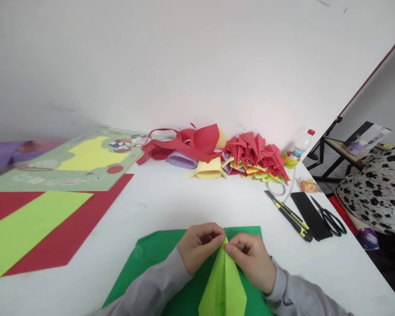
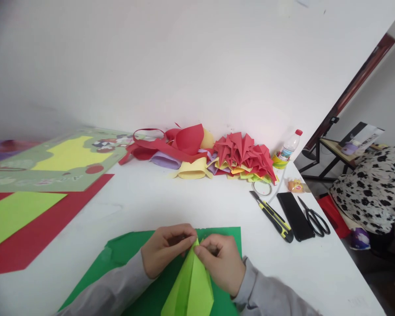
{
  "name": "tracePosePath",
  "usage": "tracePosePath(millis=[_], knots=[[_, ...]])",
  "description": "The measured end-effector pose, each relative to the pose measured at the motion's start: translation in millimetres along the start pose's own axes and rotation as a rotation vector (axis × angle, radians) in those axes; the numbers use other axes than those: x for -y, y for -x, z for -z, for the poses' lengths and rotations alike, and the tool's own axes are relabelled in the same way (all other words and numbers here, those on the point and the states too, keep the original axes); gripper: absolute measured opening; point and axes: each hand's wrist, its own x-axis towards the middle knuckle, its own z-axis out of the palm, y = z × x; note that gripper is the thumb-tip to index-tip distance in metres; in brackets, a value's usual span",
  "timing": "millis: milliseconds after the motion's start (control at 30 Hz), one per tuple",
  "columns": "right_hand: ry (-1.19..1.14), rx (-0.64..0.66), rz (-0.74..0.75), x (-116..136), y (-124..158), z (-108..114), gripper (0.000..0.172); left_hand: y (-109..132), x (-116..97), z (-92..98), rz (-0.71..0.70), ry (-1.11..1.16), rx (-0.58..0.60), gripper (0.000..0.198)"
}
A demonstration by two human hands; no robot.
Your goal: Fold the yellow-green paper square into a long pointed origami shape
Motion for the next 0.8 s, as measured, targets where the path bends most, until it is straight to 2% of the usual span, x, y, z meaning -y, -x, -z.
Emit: tracePosePath(millis=[233,433,633,800], knots=[[-0.028,0.016,-0.009,2.3,0.4,0.1,0.038,1.2,-10.5,0.3,0.073,0.052,0.07,0.031],[-0.032,0.001,-0.001,2.3,0.6,-0.6,0.034,3.2,-14.7,-2.8,0.118,0.077,0.062,0.04],[0.027,-0.005,0.061,0.6,1.5,-1.2,0.031,3.6,-10.3,-4.4,0.1,0.054,0.057,0.037],[0.032,-0.011,0.055,0.4,1.0,-1.6,0.034,3.2,-0.5,-4.1,0.052,0.042,0.047,0.042]])
